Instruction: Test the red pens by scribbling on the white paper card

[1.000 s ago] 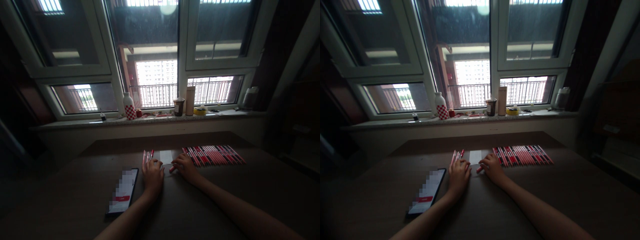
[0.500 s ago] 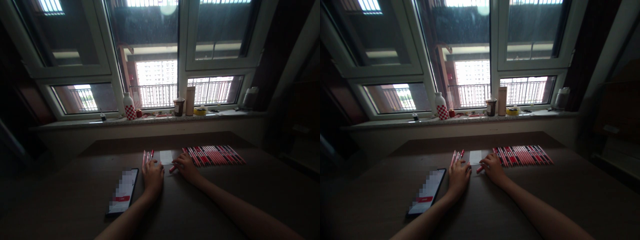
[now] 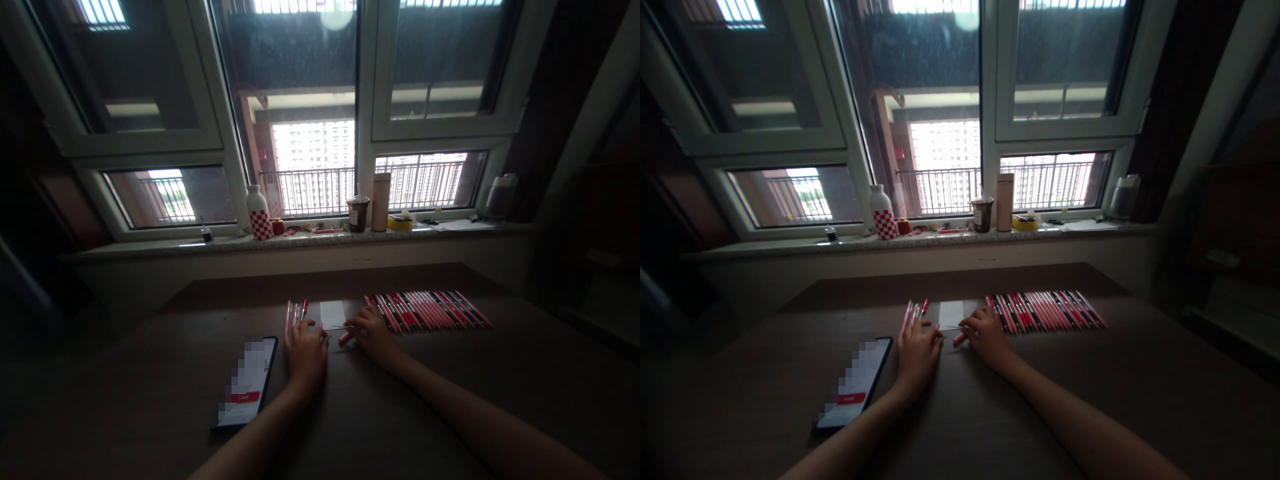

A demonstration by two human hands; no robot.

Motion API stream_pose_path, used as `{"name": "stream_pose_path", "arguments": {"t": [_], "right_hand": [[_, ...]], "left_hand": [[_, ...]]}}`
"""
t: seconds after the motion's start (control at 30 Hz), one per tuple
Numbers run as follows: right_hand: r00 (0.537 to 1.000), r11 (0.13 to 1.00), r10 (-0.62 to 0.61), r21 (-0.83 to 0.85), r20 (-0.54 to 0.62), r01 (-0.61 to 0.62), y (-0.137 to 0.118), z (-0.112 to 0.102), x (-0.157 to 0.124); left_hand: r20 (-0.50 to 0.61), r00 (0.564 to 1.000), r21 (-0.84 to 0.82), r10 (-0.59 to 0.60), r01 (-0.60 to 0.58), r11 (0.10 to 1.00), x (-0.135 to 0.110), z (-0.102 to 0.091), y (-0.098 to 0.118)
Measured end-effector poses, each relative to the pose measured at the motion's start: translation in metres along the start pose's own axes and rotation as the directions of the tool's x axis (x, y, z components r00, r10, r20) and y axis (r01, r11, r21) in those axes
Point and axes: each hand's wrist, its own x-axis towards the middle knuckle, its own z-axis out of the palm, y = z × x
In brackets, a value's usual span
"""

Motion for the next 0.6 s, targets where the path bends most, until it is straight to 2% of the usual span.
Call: {"name": "stream_pose_path", "arguments": {"t": [0.6], "right_hand": [[1.000, 1.000, -0.005, 0.005, -0.005, 0.005, -0.0014, -0.0008, -0.0002]], "left_hand": [[-0.050, 0.999, -0.046, 0.017, -0.019, 0.999, 0.0025, 0.0004, 0.0012]]}}
